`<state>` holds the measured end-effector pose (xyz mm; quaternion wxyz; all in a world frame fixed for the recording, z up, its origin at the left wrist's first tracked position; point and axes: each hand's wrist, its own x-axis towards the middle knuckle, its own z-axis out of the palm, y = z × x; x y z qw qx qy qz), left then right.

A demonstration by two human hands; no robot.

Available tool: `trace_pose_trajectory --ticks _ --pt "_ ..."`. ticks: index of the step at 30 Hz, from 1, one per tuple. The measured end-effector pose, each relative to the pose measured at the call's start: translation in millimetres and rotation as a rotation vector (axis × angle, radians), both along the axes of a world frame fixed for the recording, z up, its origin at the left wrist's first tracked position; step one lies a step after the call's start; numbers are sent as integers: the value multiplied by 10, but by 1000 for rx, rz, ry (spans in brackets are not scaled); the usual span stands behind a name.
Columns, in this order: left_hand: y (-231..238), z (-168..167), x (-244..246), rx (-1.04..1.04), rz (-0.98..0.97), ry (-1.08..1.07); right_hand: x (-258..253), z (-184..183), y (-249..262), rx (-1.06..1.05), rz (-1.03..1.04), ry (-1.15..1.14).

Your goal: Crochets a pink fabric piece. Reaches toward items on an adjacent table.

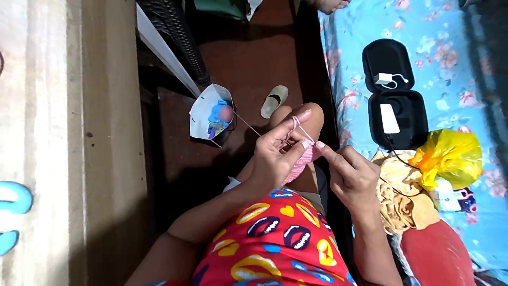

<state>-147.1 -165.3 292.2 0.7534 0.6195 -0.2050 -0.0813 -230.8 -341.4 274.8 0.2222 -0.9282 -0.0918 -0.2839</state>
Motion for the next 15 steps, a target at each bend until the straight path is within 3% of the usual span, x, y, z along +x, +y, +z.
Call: trace_pose_trajectory --ticks 6,10,15 --pt "22 11 14 -14 -77 97 -3 -35 3 36 17 -12" --pt "51 1 45 -35 -174 252 -6 -82 -50 369 143 54" --pt "-30 -53 -61 0 -48 -39 -27 -64 0 641 204 114"
